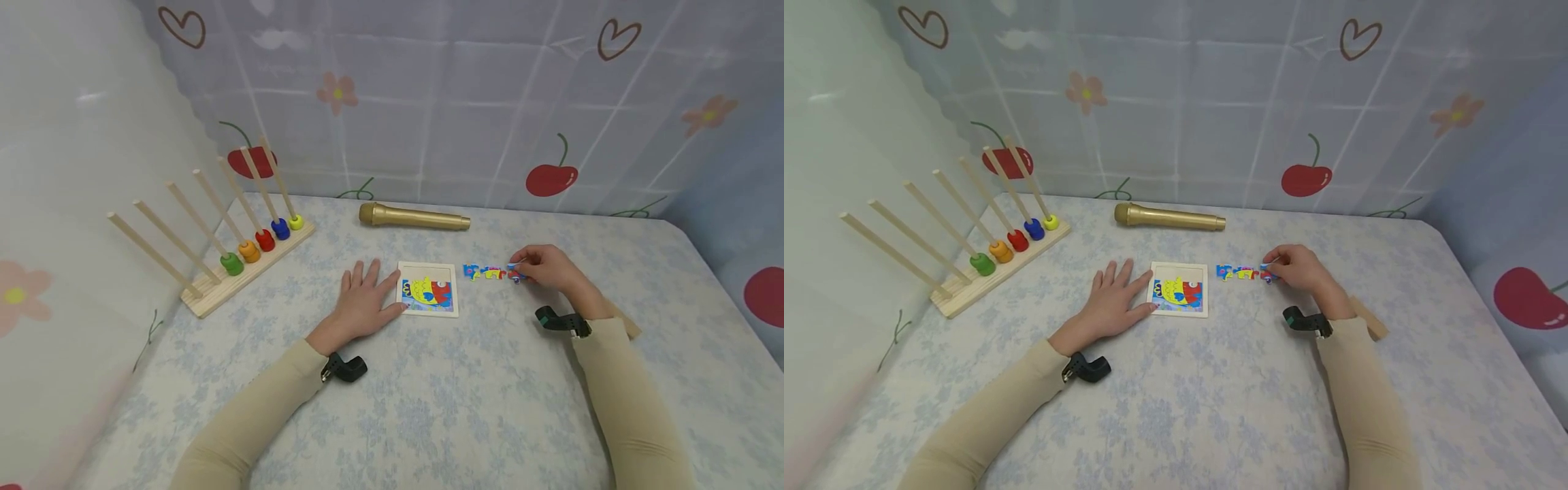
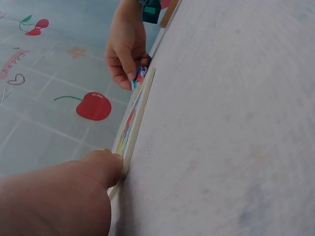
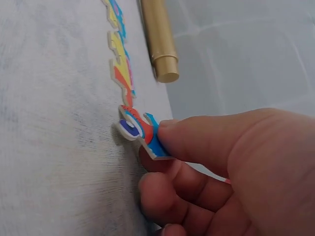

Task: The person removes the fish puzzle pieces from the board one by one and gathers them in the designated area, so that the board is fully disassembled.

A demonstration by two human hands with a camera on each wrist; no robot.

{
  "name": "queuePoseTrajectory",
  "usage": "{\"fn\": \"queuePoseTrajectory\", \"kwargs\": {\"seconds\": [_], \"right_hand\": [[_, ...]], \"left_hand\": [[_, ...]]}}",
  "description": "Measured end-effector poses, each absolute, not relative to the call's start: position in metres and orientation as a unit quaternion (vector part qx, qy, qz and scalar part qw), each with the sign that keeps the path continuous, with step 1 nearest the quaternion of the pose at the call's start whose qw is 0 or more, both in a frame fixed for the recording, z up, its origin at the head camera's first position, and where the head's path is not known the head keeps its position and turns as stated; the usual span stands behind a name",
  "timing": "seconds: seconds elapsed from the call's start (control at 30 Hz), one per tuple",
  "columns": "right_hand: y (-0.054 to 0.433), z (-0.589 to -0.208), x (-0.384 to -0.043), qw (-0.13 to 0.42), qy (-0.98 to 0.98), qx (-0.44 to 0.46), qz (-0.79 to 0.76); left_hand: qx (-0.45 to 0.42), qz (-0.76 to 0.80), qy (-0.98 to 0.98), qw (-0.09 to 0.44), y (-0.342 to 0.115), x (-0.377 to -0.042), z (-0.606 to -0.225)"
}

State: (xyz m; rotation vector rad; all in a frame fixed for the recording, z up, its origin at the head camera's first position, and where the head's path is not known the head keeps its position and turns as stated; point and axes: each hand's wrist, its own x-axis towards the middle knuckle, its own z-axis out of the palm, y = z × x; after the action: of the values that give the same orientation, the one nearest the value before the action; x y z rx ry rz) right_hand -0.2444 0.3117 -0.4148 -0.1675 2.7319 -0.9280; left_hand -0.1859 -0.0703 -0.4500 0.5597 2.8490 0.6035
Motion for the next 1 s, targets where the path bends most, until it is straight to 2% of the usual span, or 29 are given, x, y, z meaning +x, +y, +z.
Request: {"fn": "queuePoseTrajectory", "kwargs": {"seconds": [0.6,1.0], "right_hand": [[0.305,-0.417,-0.242,0.106,0.957,-0.027,-0.269],[0.300,-0.415,-0.243,0.122,0.963,-0.020,-0.240]], "left_hand": [[0.191,0.201,0.957,0.088,-0.071,-0.187,-0.452],[0.189,0.199,0.958,0.086,-0.070,-0.188,-0.451]]}}
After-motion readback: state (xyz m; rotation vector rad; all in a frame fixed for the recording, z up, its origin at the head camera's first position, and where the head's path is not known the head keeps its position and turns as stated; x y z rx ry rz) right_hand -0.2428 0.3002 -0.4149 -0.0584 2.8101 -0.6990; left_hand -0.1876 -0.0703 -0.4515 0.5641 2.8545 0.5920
